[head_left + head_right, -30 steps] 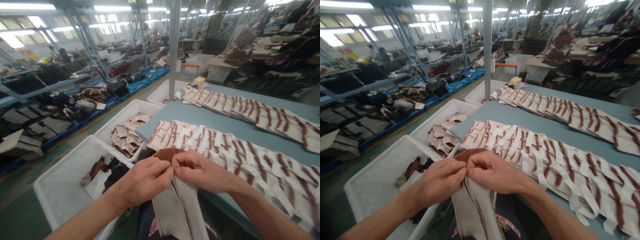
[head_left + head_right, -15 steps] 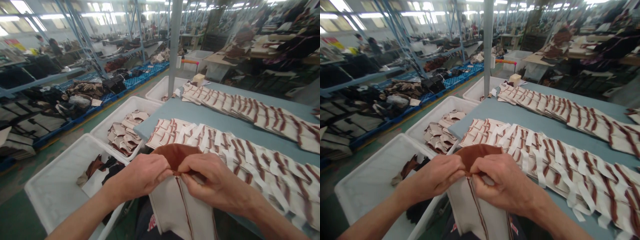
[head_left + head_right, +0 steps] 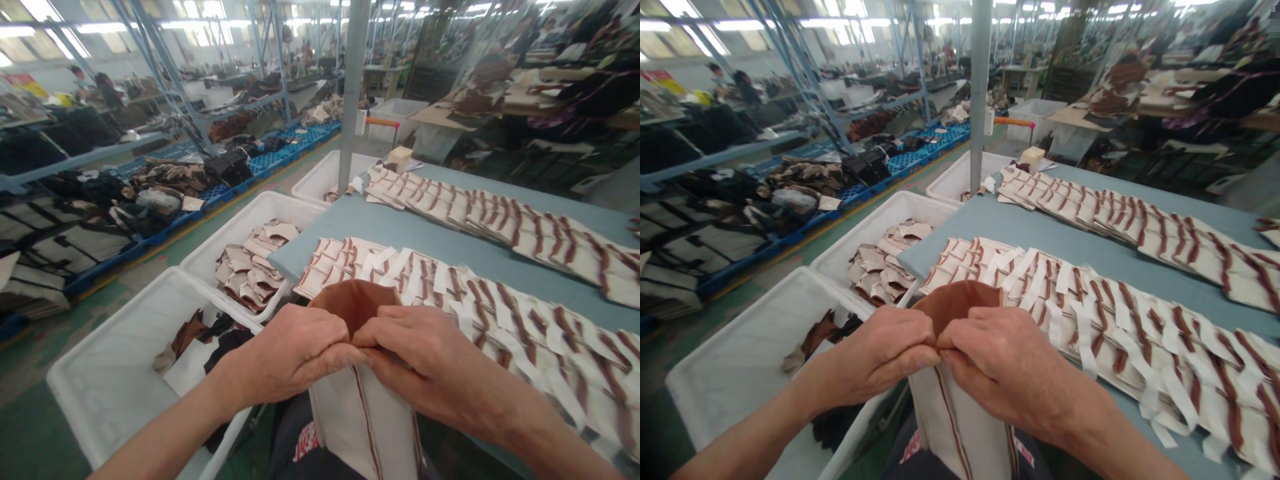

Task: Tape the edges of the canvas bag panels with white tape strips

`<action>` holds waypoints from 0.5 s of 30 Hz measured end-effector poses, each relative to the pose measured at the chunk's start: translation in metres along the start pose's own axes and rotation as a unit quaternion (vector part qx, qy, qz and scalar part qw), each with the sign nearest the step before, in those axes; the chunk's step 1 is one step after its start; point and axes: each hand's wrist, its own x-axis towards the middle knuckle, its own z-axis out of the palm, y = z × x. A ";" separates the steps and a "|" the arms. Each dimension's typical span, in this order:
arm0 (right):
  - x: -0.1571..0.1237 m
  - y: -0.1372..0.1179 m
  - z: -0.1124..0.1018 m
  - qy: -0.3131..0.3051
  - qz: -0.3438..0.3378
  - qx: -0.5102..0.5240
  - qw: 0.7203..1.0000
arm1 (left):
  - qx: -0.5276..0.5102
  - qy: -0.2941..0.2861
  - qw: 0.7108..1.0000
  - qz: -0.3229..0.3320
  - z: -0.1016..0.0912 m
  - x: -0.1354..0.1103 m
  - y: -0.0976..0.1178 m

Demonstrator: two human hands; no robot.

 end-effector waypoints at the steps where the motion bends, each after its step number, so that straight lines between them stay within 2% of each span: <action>1: 0.000 0.000 -0.001 -0.012 0.001 -0.007 1.000 | -0.007 -0.012 1.000 -0.008 -0.002 0.001 0.000; 8: 0.001 -0.009 -0.010 -0.064 0.030 0.023 0.997 | -0.042 -0.048 0.998 -0.007 -0.009 0.000 0.000; 13: 0.004 -0.004 -0.009 -0.043 0.088 0.029 0.995 | -0.005 0.042 0.999 0.014 -0.007 -0.007 0.008; 15: 0.002 0.004 -0.007 -0.038 0.115 0.030 0.992 | -0.014 0.055 0.998 0.009 -0.008 -0.013 0.007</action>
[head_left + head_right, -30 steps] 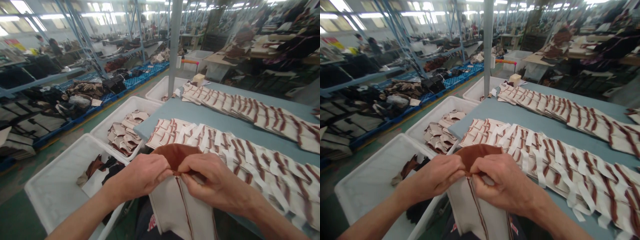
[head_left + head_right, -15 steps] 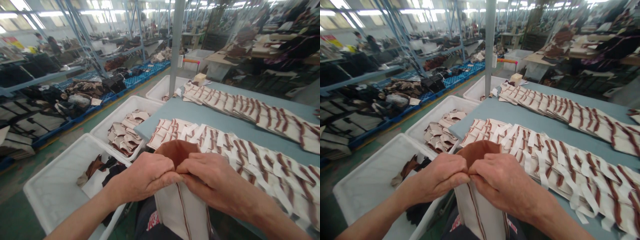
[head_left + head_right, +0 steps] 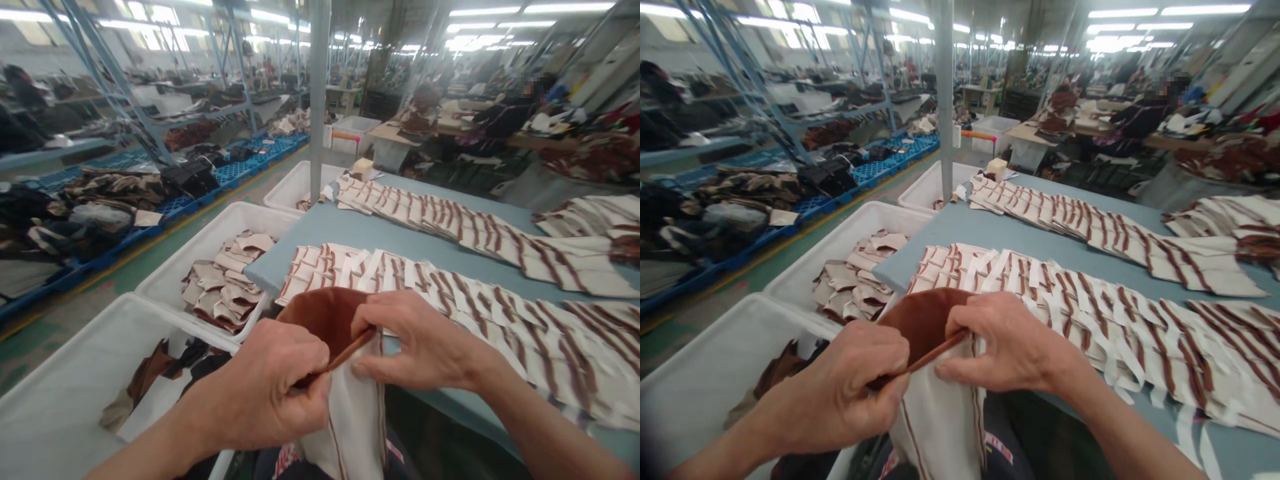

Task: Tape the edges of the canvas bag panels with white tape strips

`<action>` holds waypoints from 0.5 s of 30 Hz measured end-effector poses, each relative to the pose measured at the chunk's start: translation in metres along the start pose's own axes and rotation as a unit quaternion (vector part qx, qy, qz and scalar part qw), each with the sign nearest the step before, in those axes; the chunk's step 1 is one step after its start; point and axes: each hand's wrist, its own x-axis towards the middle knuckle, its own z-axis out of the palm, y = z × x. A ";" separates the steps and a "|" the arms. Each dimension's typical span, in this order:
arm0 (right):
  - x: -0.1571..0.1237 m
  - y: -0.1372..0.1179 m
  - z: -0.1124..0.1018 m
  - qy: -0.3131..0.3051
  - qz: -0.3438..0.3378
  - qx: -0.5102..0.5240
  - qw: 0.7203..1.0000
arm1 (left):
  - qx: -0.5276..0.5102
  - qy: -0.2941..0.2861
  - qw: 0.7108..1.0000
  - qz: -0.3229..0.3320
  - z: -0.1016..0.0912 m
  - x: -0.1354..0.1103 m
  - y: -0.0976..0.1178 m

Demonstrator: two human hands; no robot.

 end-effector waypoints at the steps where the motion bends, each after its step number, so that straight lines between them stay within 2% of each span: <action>1: -0.001 0.004 0.001 0.001 0.013 0.013 1.000 | -0.016 -0.003 1.000 -0.006 -0.001 -0.004 -0.002; 5: -0.011 0.011 0.012 -0.002 0.067 0.090 0.994 | -0.117 -0.040 0.991 -0.042 -0.007 -0.019 -0.018; 9: -0.019 -0.001 0.024 -0.002 0.106 0.156 0.982 | -0.174 -0.081 0.981 -0.042 -0.013 -0.029 -0.036; 12: -0.021 -0.013 0.024 0.001 0.117 0.203 0.972 | -0.124 -0.075 0.989 0.000 -0.015 -0.032 -0.049; 15: -0.021 -0.020 0.017 0.020 0.112 0.245 0.963 | -0.047 -0.038 0.996 0.059 -0.014 -0.033 -0.065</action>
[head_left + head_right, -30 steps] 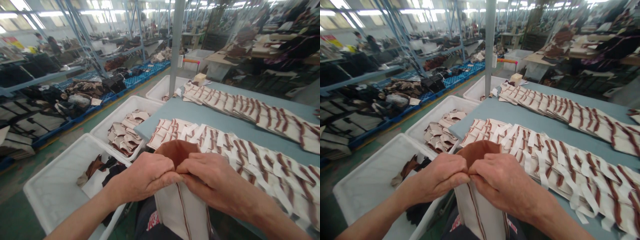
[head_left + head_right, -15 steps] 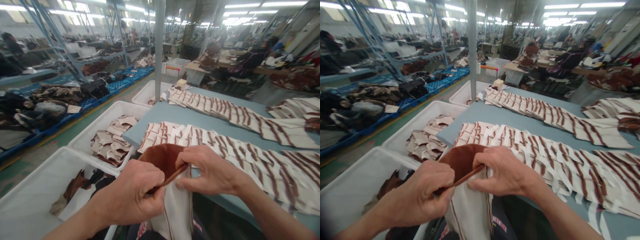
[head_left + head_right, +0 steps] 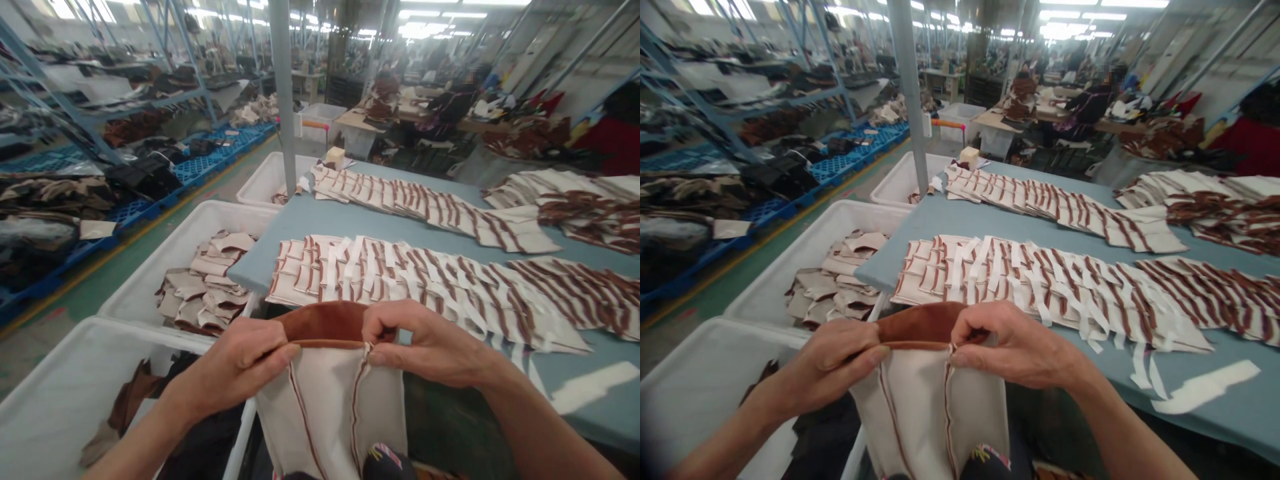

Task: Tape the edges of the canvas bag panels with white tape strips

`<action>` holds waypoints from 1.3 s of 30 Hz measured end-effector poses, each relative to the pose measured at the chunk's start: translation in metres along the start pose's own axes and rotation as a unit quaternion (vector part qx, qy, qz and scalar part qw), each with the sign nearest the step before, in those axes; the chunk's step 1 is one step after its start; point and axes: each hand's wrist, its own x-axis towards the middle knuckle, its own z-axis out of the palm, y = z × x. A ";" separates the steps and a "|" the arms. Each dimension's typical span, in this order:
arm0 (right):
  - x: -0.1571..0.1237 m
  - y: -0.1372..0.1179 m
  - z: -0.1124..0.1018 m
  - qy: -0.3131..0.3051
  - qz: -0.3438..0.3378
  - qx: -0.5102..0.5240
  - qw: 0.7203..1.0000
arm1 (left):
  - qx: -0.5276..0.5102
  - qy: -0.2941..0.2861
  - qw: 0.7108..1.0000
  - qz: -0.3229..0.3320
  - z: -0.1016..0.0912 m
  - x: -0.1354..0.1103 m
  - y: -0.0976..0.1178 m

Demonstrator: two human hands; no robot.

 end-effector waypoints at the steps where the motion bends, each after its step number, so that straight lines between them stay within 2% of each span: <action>1: 0.000 -0.003 -0.002 0.002 -0.005 0.016 1.000 | 0.018 0.010 1.000 0.009 0.001 0.000 -0.005; 4: 0.004 -0.006 -0.008 -0.012 -0.027 0.059 0.998 | 0.027 0.023 0.999 -0.008 0.006 0.004 -0.011; 6: 0.008 -0.005 -0.011 -0.032 -0.046 0.073 0.996 | 0.001 0.021 0.999 -0.032 0.009 0.012 -0.006; 10: 0.017 0.000 -0.018 -0.052 -0.092 0.057 0.993 | -0.062 0.022 0.996 -0.056 0.016 0.039 0.020; 14: 0.018 0.004 -0.033 -0.047 -0.146 0.028 0.988 | -0.109 0.045 0.990 -0.075 0.027 0.070 0.043; 17: 0.012 0.012 -0.048 -0.029 -0.163 -0.012 0.986 | -0.082 0.064 0.990 -0.098 0.038 0.089 0.052; 23: -0.002 0.039 -0.066 0.008 -0.166 -0.065 0.984 | 0.010 0.065 0.995 -0.075 0.055 0.114 0.061; 28: -0.012 0.049 -0.069 0.010 -0.162 -0.058 0.985 | 0.018 0.035 0.996 -0.081 0.064 0.121 0.065; 34: -0.016 0.041 -0.061 0.010 -0.154 -0.024 0.988 | -0.082 0.051 0.987 -0.131 0.065 0.118 0.076; 39: -0.010 0.027 -0.048 0.017 -0.125 -0.015 0.992 | -0.115 0.077 0.981 -0.138 0.060 0.108 0.077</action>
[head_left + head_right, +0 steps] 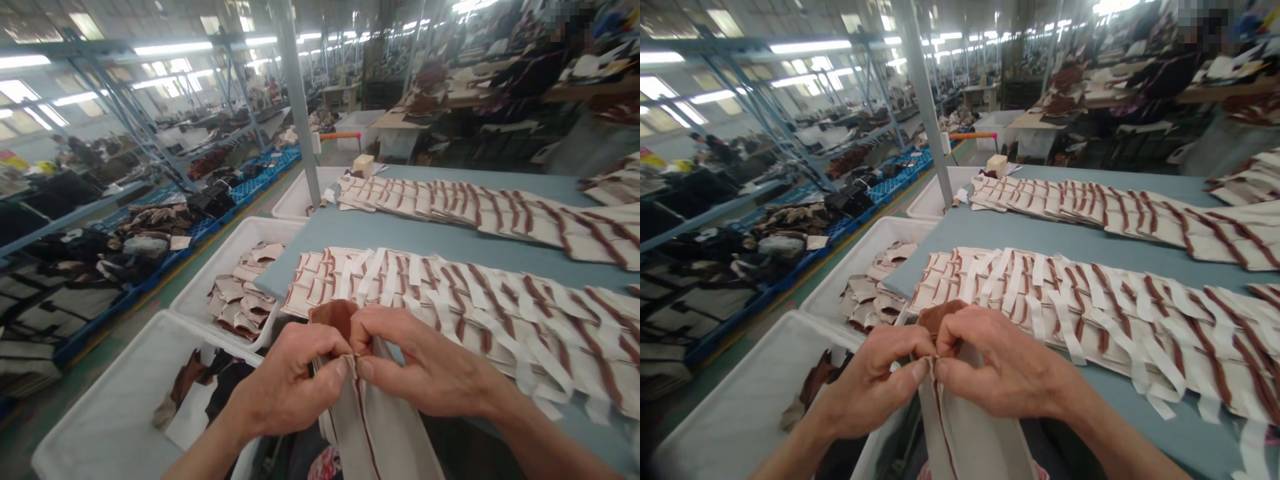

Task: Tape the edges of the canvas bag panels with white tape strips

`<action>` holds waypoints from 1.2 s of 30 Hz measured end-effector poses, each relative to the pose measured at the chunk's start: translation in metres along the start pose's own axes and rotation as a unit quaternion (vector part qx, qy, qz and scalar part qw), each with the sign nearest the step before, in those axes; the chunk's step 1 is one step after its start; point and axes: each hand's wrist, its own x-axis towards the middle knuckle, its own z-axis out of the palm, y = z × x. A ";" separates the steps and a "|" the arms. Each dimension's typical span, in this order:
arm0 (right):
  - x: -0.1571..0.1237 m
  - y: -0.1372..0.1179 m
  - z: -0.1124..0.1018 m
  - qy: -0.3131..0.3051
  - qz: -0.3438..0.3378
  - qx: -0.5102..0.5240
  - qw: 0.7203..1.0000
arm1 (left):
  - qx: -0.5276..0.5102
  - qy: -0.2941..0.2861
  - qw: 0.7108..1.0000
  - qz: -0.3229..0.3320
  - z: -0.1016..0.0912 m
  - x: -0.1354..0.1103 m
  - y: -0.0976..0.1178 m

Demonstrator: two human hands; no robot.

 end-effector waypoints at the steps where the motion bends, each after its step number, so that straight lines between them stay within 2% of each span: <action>1: 0.002 -0.002 0.003 0.002 0.004 -0.001 1.000 | -0.014 0.003 1.000 -0.001 -0.002 -0.002 -0.001; 5: 0.009 -0.006 0.018 0.041 -0.016 -0.026 0.999 | -0.076 -0.007 0.997 -0.019 -0.011 -0.013 -0.005; 9: 0.013 -0.007 0.025 0.057 -0.037 -0.058 0.996 | -0.128 -0.043 0.990 -0.047 -0.020 -0.020 -0.006; 11: 0.014 -0.006 0.023 0.043 -0.029 -0.053 0.997 | -0.147 -0.064 0.985 -0.061 -0.022 -0.020 -0.007; 16: 0.010 0.002 0.007 -0.041 0.001 0.032 0.999 | -0.172 -0.093 0.976 -0.100 -0.021 -0.017 -0.014; 18: 0.007 0.004 0.001 -0.043 -0.007 0.028 0.999 | -0.171 -0.095 0.974 -0.112 -0.019 -0.016 -0.017; 22: 0.002 0.001 -0.004 0.003 -0.053 -0.075 0.996 | -0.155 -0.083 0.977 -0.118 -0.013 -0.013 -0.019; 28: -0.002 -0.004 -0.004 0.051 -0.166 -0.204 0.963 | -0.103 -0.059 0.987 -0.106 -0.007 -0.008 -0.011; 32: -0.005 -0.003 -0.006 0.045 -0.172 -0.277 0.944 | -0.069 -0.061 0.990 -0.109 -0.006 -0.006 -0.003; 36: -0.004 0.001 -0.007 0.033 -0.179 -0.269 0.946 | -0.039 -0.062 0.993 -0.093 -0.007 -0.007 0.001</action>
